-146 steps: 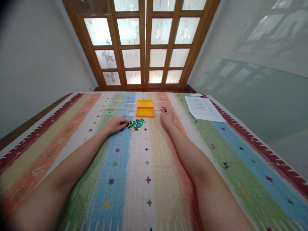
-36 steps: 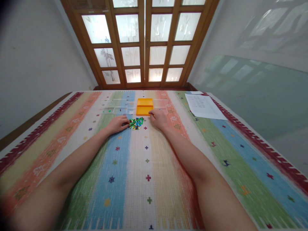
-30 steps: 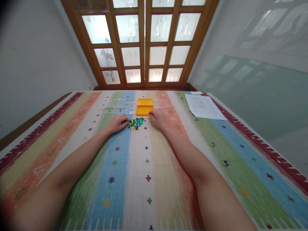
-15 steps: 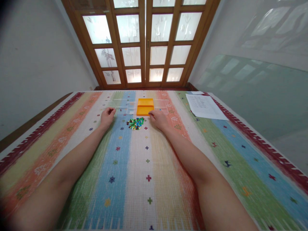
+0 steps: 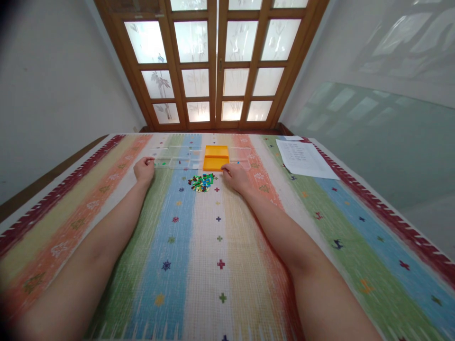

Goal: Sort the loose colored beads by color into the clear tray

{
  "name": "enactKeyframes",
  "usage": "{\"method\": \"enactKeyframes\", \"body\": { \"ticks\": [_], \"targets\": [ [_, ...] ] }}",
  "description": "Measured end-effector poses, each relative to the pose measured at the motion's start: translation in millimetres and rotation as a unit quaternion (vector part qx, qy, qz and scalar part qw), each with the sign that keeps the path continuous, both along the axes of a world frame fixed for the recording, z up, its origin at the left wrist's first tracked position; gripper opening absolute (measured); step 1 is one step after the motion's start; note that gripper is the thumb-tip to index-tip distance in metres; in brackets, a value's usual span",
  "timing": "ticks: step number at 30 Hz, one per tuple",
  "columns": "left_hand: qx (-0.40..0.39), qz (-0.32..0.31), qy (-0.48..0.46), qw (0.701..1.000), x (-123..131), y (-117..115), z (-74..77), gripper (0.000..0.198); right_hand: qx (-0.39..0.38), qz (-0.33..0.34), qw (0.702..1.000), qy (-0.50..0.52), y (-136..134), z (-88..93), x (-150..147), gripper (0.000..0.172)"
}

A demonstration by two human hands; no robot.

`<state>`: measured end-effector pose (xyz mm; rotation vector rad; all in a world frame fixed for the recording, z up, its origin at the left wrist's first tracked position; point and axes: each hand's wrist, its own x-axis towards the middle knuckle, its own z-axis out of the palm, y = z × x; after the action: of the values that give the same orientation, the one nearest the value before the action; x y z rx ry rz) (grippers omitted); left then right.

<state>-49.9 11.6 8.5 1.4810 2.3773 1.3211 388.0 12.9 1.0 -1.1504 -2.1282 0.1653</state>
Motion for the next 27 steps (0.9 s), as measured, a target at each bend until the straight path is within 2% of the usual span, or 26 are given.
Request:
{"method": "enactKeyframes", "body": {
  "ticks": [8,15,24,27],
  "targets": [
    [-0.082,-0.093,0.076,0.989,14.9,-4.7,0.2,0.033,0.006,0.003,1.000,-0.002,0.6,-0.1,-0.5,0.022],
    [-0.108,-0.096,0.089,0.985,14.7,-4.6,-0.8,0.034,0.000,0.001,1.000,-0.004,0.6,-0.9,-1.2,0.022],
    [-0.085,-0.103,0.103,0.986,22.1,-11.0,4.8,0.035,-0.004,0.004,1.000,-0.006,-0.9,1.5,-1.8,0.023],
    [-0.049,-0.162,0.121,0.978,35.2,-16.9,10.5,0.033,-0.002,0.005,1.000,-0.005,-0.6,1.0,-1.8,0.023]
  ]
}}
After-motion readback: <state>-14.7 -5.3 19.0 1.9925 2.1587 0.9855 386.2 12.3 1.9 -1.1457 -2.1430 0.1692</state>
